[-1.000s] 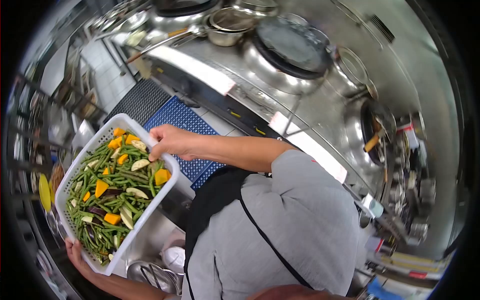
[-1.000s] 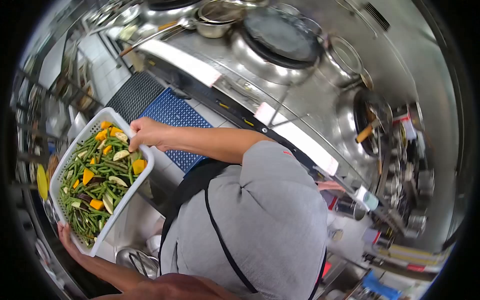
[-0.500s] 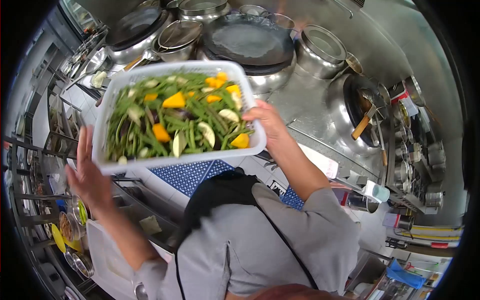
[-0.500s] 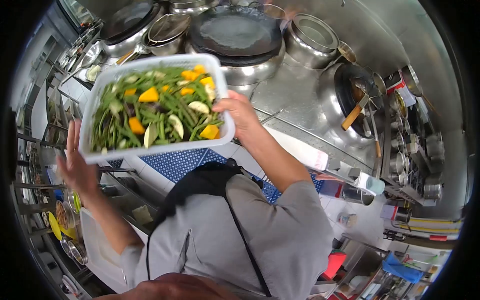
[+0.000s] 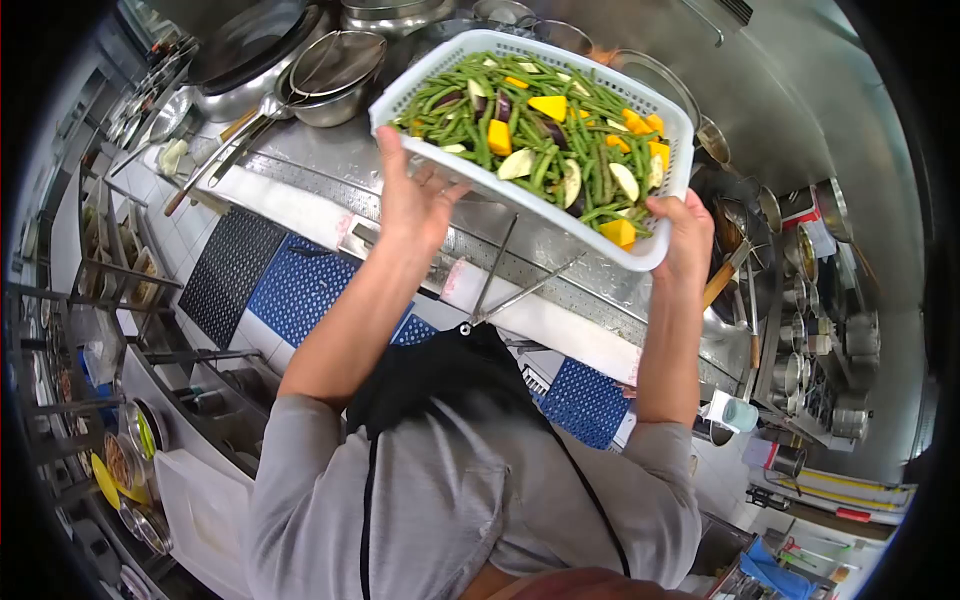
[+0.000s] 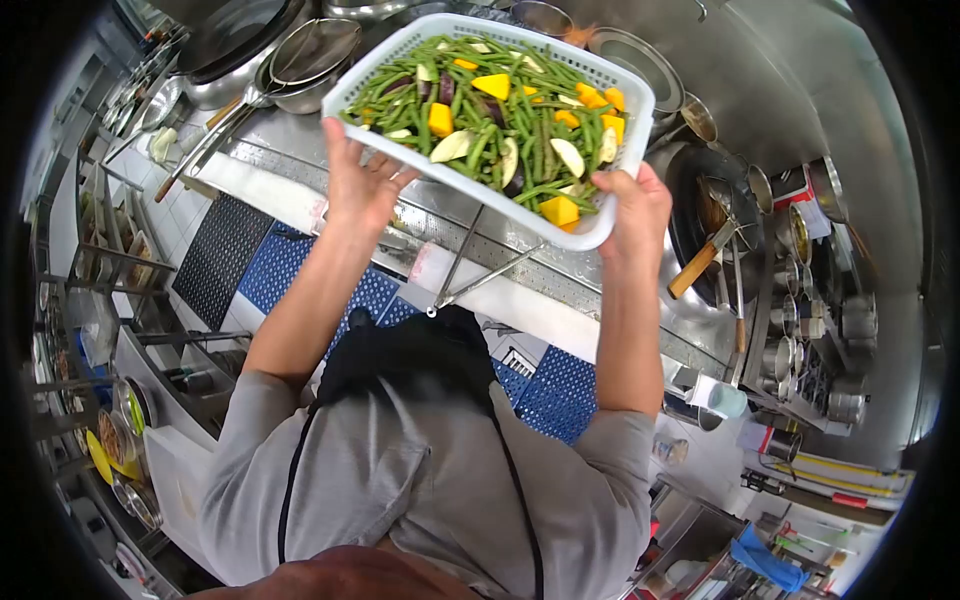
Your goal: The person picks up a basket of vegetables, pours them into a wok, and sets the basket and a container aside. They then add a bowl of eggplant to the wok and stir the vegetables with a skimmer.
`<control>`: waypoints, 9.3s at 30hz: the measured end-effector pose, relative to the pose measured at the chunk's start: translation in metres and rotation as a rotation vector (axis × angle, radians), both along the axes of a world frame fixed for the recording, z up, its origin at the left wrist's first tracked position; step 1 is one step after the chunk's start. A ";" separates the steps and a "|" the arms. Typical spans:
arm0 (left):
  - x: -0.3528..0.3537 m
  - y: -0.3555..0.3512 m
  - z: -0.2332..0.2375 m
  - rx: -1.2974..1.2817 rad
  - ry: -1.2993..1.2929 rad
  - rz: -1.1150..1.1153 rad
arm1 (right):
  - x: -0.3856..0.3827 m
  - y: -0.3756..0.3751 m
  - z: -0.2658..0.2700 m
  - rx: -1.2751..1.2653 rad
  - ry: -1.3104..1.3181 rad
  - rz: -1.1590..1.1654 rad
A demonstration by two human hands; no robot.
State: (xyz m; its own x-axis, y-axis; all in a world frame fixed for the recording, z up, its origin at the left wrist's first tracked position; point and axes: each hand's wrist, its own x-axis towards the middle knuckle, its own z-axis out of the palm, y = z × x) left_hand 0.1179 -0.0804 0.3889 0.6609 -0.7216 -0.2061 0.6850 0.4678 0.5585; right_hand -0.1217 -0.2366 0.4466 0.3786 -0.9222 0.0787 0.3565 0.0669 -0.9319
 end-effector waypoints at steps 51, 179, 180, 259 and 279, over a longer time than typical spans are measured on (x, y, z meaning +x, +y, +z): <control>0.051 -0.221 0.029 -0.289 0.845 -0.527 | 0.308 -0.084 0.150 -1.370 1.471 -0.672; -0.018 -0.110 -0.009 -0.245 -0.721 -0.186 | -0.128 0.038 -0.228 0.227 0.228 -0.474; -0.014 -0.102 -0.017 -0.235 -0.616 -0.222 | -0.118 0.061 -0.234 0.290 0.229 -0.480; 0.003 0.315 -0.018 0.106 -0.337 1.253 | 0.167 0.134 -0.144 -0.281 0.379 0.915; -0.161 0.599 0.039 0.079 -0.081 1.696 | 0.280 0.566 -0.170 -0.445 0.510 2.102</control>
State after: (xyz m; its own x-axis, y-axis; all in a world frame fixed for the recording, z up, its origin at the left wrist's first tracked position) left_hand -0.0428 0.5189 0.4280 0.6312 0.7640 -0.1336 -0.5480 0.5612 0.6203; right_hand 0.1585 0.3292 0.2768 0.5632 0.7725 -0.2934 -0.1329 -0.2657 -0.9549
